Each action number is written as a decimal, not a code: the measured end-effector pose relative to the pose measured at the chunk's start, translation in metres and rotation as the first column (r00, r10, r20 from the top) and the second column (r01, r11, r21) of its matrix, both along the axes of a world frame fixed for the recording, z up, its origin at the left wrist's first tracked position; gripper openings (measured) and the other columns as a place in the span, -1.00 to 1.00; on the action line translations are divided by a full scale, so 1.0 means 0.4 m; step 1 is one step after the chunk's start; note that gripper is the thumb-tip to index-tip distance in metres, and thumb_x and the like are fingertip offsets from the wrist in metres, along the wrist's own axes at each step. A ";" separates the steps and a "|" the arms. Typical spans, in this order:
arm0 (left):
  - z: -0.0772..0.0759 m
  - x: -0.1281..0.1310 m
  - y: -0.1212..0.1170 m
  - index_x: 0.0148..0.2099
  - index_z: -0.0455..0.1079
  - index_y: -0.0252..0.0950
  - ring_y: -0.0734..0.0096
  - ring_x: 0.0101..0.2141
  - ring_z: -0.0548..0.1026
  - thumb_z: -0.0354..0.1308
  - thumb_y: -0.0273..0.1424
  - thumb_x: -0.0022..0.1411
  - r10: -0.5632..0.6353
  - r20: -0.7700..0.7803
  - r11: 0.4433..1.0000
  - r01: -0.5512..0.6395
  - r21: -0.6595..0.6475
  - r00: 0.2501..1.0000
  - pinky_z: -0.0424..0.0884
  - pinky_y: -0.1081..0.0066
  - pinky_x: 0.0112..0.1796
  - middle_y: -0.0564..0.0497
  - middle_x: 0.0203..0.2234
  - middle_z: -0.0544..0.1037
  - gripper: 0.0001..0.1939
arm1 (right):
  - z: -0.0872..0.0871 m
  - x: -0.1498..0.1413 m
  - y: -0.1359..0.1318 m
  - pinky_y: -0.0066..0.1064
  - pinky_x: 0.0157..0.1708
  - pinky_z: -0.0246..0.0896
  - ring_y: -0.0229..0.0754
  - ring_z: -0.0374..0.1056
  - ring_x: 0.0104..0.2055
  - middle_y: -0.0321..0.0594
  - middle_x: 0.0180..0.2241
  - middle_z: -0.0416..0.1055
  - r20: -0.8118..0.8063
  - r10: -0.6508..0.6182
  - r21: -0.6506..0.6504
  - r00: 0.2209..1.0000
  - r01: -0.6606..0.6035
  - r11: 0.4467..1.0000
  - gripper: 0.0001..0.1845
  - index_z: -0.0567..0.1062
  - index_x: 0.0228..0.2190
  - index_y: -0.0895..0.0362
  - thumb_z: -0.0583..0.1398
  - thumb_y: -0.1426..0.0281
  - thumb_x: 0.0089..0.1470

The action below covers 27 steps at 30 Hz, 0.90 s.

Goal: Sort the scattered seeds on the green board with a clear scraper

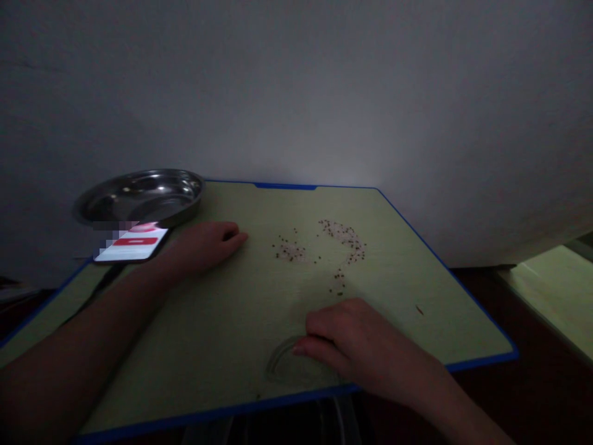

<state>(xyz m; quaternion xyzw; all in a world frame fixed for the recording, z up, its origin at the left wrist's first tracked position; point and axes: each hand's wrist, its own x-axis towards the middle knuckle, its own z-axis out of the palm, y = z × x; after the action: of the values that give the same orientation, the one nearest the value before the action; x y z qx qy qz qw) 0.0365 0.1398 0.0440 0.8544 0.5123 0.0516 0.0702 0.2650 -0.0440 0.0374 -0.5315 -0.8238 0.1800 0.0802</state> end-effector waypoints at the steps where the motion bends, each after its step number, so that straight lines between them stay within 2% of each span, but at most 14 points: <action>1: 0.000 0.000 -0.001 -0.36 0.41 -0.25 0.35 -0.49 0.37 -0.17 -0.08 0.21 0.005 -0.001 1.000 -0.005 0.001 1.000 0.11 0.36 -0.46 -0.05 -0.45 0.51 -0.56 | 0.002 -0.009 0.006 -0.41 -0.48 -0.01 -0.25 0.32 -0.48 -0.28 -0.56 0.40 0.002 0.021 -0.001 1.000 -0.021 1.000 -0.52 0.41 -0.54 0.13 0.00 0.11 0.26; 5: -0.002 -0.002 0.000 -0.37 0.40 -0.25 0.37 -0.50 0.36 -0.17 -0.07 0.21 0.003 -0.001 1.000 -0.003 0.002 1.000 0.10 0.37 -0.48 -0.04 -0.47 0.50 -0.56 | 0.011 -0.031 0.017 -0.44 -0.48 0.00 -0.29 0.34 -0.47 -0.32 -0.54 0.43 -0.054 0.129 -0.098 0.990 -0.133 0.986 -0.58 0.44 -0.52 0.13 0.07 0.12 0.23; 7: -0.006 -0.003 0.001 -0.39 0.39 -0.25 0.39 -0.51 0.36 -0.17 -0.07 0.21 -0.001 0.008 1.000 0.000 0.009 1.000 0.09 0.38 -0.49 -0.03 -0.48 0.49 -0.56 | 0.016 -0.025 0.015 -0.45 -0.48 0.01 -0.30 0.34 -0.48 -0.34 -0.55 0.42 -0.075 0.139 -0.110 0.987 -0.147 0.983 -0.58 0.42 -0.53 0.13 0.08 0.11 0.22; 11: -0.005 -0.003 0.002 -0.40 0.37 -0.25 0.40 -0.51 0.36 -0.17 -0.07 0.22 -0.005 0.011 1.000 0.005 0.014 1.000 0.08 0.39 -0.50 -0.03 -0.47 0.50 -0.56 | 0.029 0.031 -0.004 -0.47 -0.54 0.07 -0.32 0.29 -0.55 -0.34 -0.62 0.34 -0.145 -0.026 0.017 0.989 0.028 0.999 -0.52 0.38 -0.58 0.12 0.00 0.14 0.27; 13: -0.001 -0.001 0.001 -0.39 0.37 -0.25 0.38 -0.49 0.37 -0.17 -0.08 0.22 0.001 -0.007 1.000 -0.001 0.004 1.000 0.09 0.39 -0.49 -0.03 -0.46 0.51 -0.57 | 0.036 0.075 -0.019 -0.50 -0.61 0.10 -0.35 0.27 -0.63 -0.35 -0.64 0.31 -0.226 -0.154 0.019 0.962 0.162 0.987 -0.52 0.40 -0.56 0.11 -0.05 0.18 0.29; 16: 0.006 0.002 0.001 -0.39 0.37 -0.25 0.36 -0.48 0.39 -0.17 -0.07 0.21 0.007 -0.020 1.000 -0.007 -0.010 1.000 0.11 0.38 -0.48 -0.05 -0.44 0.51 -0.56 | 0.044 0.139 -0.045 -0.52 -0.71 0.11 -0.39 0.22 -0.73 -0.37 -0.65 0.31 -0.310 -0.364 0.001 0.878 0.383 0.924 -0.55 0.40 -0.51 0.10 -0.06 0.18 0.28; 18: 0.010 0.003 0.001 -0.40 0.37 -0.25 0.34 -0.47 0.40 -0.18 -0.07 0.21 0.006 -0.015 1.000 -0.006 -0.016 1.000 0.12 0.38 -0.48 -0.06 -0.44 0.52 -0.56 | 0.047 0.170 -0.059 -0.52 -0.74 0.12 -0.38 0.23 -0.75 -0.36 -0.63 0.34 -0.331 -0.451 0.013 0.829 0.482 0.876 -0.60 0.38 -0.48 0.09 -0.04 0.16 0.26; 21: 0.015 0.004 0.000 -0.41 0.36 -0.25 0.31 -0.46 0.41 -0.19 -0.07 0.21 0.012 -0.023 0.999 -0.012 -0.030 1.000 0.13 0.37 -0.48 -0.07 -0.43 0.52 -0.55 | 0.048 0.194 -0.070 -0.51 -0.73 0.14 -0.35 0.25 -0.73 -0.34 -0.63 0.37 -0.293 -0.488 0.050 0.822 0.523 0.851 -0.66 0.36 -0.47 0.08 0.00 0.17 0.24; 24: 0.018 0.002 -0.002 -0.40 0.38 -0.25 0.28 -0.46 0.42 -0.17 -0.07 0.19 0.031 -0.013 0.998 -0.031 -0.046 0.999 0.16 0.35 -0.47 -0.09 -0.43 0.53 -0.56 | 0.044 0.203 -0.069 -0.48 -0.62 0.21 -0.29 0.32 -0.62 -0.30 -0.61 0.40 -0.230 -0.492 0.120 0.840 0.526 0.842 -0.69 0.36 -0.47 0.07 0.02 0.20 0.23; 27: 0.019 0.000 -0.002 -0.40 0.39 -0.25 0.25 -0.45 0.43 -0.18 -0.06 0.19 0.027 0.011 0.998 -0.026 -0.059 1.000 0.18 0.33 -0.46 -0.10 -0.43 0.53 -0.55 | 0.036 0.206 -0.059 -0.47 -0.61 0.22 -0.31 0.30 -0.64 -0.30 -0.57 0.43 -0.216 -0.506 0.077 0.835 0.531 0.844 -0.72 0.36 -0.39 0.08 0.00 0.20 0.25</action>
<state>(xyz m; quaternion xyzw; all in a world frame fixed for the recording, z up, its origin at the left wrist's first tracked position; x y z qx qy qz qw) 0.0365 0.1392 0.0517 0.8448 0.5244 0.0424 0.0977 0.3475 -0.0678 0.0518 -0.7092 -0.6474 0.1449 0.2386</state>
